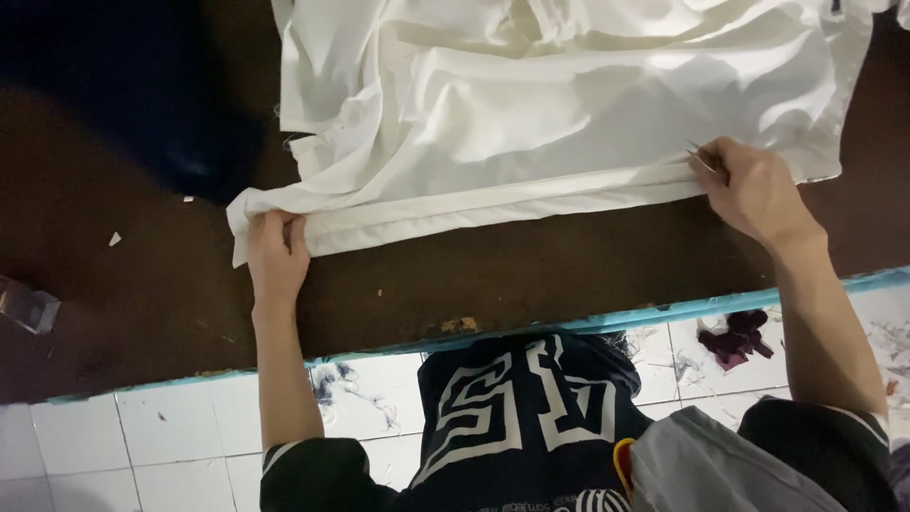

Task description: Trimming loose threads from white garments using thread snips on a factory work table.

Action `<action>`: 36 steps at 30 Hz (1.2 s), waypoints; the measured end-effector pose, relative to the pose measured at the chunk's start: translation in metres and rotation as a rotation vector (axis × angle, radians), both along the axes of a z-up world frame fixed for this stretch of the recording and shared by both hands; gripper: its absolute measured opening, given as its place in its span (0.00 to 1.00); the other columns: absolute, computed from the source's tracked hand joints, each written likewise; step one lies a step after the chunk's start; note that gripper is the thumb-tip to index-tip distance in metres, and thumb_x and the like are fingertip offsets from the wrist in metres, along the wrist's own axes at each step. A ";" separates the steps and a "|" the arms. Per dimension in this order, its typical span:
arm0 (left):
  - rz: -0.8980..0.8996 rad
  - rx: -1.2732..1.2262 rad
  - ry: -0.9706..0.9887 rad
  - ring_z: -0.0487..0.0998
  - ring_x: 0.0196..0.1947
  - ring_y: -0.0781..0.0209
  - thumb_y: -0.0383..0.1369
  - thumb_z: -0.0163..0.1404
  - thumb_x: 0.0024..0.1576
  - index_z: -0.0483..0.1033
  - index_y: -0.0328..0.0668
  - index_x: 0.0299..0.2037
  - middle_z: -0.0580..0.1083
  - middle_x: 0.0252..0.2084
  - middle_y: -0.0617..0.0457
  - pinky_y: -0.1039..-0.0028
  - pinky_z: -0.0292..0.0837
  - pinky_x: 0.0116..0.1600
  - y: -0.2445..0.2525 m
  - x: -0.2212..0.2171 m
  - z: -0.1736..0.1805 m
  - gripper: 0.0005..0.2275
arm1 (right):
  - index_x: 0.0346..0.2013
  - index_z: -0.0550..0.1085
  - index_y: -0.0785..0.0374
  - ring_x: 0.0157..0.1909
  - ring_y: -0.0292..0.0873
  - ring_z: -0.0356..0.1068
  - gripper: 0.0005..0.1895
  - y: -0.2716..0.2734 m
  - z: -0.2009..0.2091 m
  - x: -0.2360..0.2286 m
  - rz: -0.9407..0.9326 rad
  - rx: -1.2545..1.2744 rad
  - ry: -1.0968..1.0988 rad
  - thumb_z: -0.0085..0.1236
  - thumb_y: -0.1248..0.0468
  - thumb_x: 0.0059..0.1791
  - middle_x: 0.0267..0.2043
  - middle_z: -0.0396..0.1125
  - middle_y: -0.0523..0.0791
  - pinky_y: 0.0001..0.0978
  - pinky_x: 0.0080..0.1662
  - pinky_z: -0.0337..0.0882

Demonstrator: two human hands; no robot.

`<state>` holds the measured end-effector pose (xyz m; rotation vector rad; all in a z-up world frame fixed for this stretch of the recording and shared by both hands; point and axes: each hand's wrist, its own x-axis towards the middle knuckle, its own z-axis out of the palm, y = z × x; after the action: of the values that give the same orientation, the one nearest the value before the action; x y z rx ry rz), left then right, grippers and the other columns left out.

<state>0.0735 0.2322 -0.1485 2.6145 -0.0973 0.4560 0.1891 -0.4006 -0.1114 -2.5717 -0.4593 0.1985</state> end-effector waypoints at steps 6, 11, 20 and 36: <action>0.095 0.067 0.043 0.74 0.38 0.44 0.29 0.51 0.67 0.71 0.34 0.37 0.74 0.36 0.43 0.57 0.67 0.42 0.004 0.003 -0.007 0.07 | 0.44 0.74 0.71 0.32 0.62 0.72 0.16 0.005 -0.005 0.007 -0.078 -0.219 -0.020 0.50 0.58 0.65 0.33 0.73 0.56 0.51 0.36 0.69; 0.064 0.081 -0.042 0.74 0.40 0.42 0.30 0.54 0.67 0.71 0.34 0.37 0.75 0.36 0.44 0.55 0.67 0.49 0.007 0.001 -0.008 0.08 | 0.40 0.74 0.68 0.37 0.63 0.74 0.18 -0.009 -0.028 0.013 -0.086 -0.266 -0.044 0.54 0.56 0.65 0.33 0.73 0.56 0.50 0.40 0.70; 0.222 0.408 0.080 0.71 0.51 0.40 0.34 0.57 0.62 0.75 0.35 0.45 0.74 0.48 0.40 0.53 0.65 0.51 -0.020 0.003 0.016 0.09 | 0.34 0.71 0.70 0.22 0.49 0.62 0.25 0.018 0.030 0.015 -0.207 -0.177 0.334 0.49 0.51 0.64 0.21 0.65 0.52 0.41 0.29 0.57; -0.532 0.000 0.040 0.77 0.44 0.55 0.28 0.47 0.64 0.75 0.47 0.45 0.70 0.41 0.54 0.68 0.74 0.47 -0.350 0.102 -0.036 0.05 | 0.48 0.79 0.65 0.43 0.61 0.75 0.21 0.012 0.013 0.014 -0.204 -0.186 0.186 0.52 0.50 0.57 0.35 0.75 0.56 0.52 0.48 0.72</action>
<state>0.1752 -0.1175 -0.1843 2.4594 -0.7539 0.2115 0.2028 -0.3883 -0.0981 -2.7250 -0.1124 0.4206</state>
